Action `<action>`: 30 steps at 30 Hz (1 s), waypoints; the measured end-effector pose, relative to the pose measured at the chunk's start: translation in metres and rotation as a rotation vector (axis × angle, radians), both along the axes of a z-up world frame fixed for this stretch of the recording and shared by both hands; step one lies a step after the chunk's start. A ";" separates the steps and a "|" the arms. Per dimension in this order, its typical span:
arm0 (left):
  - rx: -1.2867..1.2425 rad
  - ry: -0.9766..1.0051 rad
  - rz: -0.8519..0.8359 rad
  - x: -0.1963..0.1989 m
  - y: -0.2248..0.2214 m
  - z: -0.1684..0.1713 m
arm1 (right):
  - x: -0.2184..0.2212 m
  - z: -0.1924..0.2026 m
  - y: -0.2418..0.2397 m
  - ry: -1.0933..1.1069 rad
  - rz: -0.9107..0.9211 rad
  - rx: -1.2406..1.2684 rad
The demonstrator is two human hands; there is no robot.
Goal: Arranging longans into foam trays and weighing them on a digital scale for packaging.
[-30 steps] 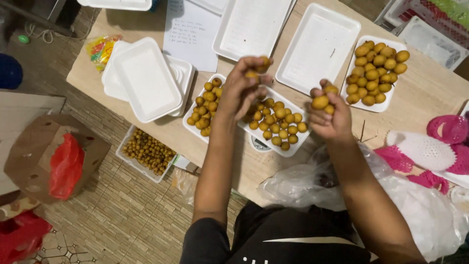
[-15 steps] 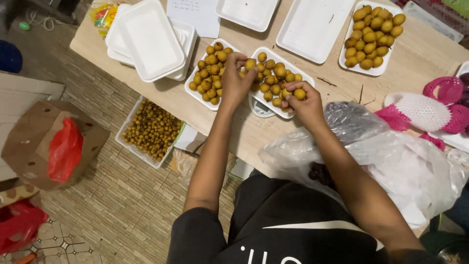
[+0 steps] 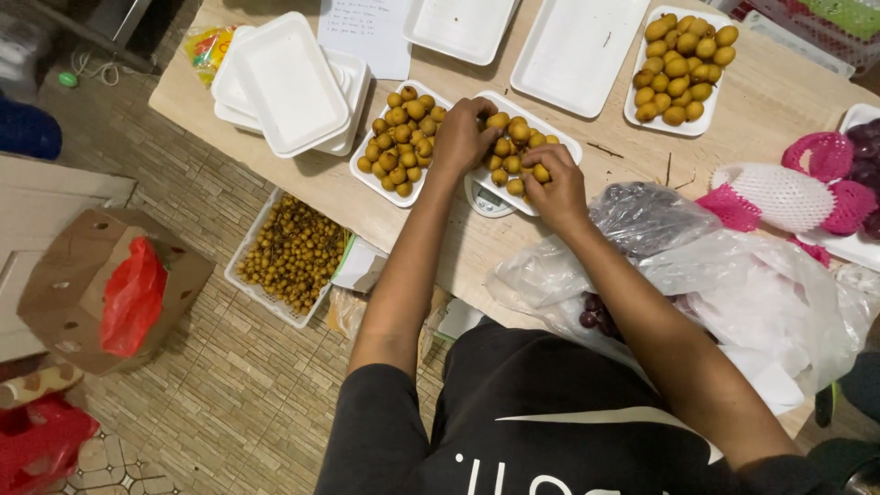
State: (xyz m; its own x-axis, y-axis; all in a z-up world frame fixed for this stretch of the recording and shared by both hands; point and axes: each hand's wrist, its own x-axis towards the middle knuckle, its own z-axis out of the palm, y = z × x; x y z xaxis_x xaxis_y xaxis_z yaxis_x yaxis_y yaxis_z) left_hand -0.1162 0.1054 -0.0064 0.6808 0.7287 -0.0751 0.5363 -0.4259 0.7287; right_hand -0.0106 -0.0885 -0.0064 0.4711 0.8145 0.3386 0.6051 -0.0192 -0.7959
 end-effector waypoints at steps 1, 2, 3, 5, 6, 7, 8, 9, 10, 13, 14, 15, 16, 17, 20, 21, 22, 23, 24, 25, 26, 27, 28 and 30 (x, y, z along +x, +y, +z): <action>-0.002 0.001 -0.003 -0.002 -0.001 0.005 | 0.000 0.000 0.001 0.001 -0.003 -0.002; 0.012 0.021 0.010 -0.004 -0.002 0.010 | -0.001 0.000 0.002 -0.002 0.009 0.007; 0.028 0.040 0.026 -0.007 -0.002 0.015 | -0.002 -0.001 0.003 -0.005 0.024 0.018; 0.009 0.028 0.032 -0.009 -0.006 0.022 | -0.004 0.004 0.004 0.011 0.029 0.004; -0.007 0.015 0.039 -0.010 -0.007 0.026 | -0.005 0.006 0.006 0.026 0.035 -0.009; -0.006 0.015 0.042 -0.013 -0.011 0.029 | -0.004 0.004 0.005 0.027 0.038 -0.008; -0.044 -0.081 0.119 -0.015 -0.015 0.032 | -0.002 0.001 0.005 0.017 0.039 -0.010; -0.083 -0.177 0.192 -0.016 -0.020 0.034 | 0.001 -0.002 0.003 0.007 0.037 -0.014; -0.084 -0.177 0.192 -0.020 -0.018 0.027 | 0.000 0.005 0.002 0.007 0.037 -0.014; -0.170 -0.246 0.313 -0.036 -0.020 0.019 | 0.002 0.012 -0.007 0.059 0.014 0.050; -0.233 -0.261 0.316 -0.044 -0.024 0.026 | 0.008 0.004 -0.010 0.093 -0.009 0.077; -0.294 -0.275 0.322 -0.054 -0.028 0.033 | 0.014 -0.005 -0.012 0.127 -0.029 0.106; -0.292 -0.273 0.323 -0.060 -0.031 0.035 | 0.012 0.010 -0.014 0.129 -0.028 0.107; -0.294 -0.282 0.364 -0.065 -0.035 0.036 | 0.010 0.025 -0.018 0.353 -0.130 0.058; -0.325 -0.333 0.419 -0.082 -0.040 0.032 | 0.008 0.060 -0.029 0.627 -0.248 0.009; -0.354 -0.377 0.434 -0.087 -0.040 0.028 | 0.008 0.070 -0.033 0.676 -0.263 0.011; -0.355 -0.376 0.432 -0.089 -0.044 0.031 | 0.014 0.065 -0.035 0.676 -0.266 0.010; -0.352 -0.390 0.439 -0.091 -0.048 0.035 | 0.020 0.061 -0.036 0.739 -0.260 0.011; -0.350 -0.404 0.447 -0.094 -0.052 0.038 | 0.025 0.057 -0.037 0.802 -0.253 0.011; -0.349 -0.404 0.449 -0.094 -0.055 0.034 | 0.027 0.054 -0.038 0.803 -0.251 0.010; -0.339 -0.394 0.465 -0.094 -0.058 0.030 | 0.029 0.052 -0.040 0.834 -0.247 0.000; -0.329 -0.384 0.479 -0.094 -0.060 0.027 | 0.030 0.049 -0.042 0.865 -0.244 -0.009; -0.328 -0.384 0.480 -0.094 -0.060 0.026 | 0.027 0.053 -0.042 0.865 -0.243 -0.009; -0.310 -0.383 0.504 -0.091 -0.062 0.023 | 0.021 0.061 -0.045 0.789 -0.222 -0.006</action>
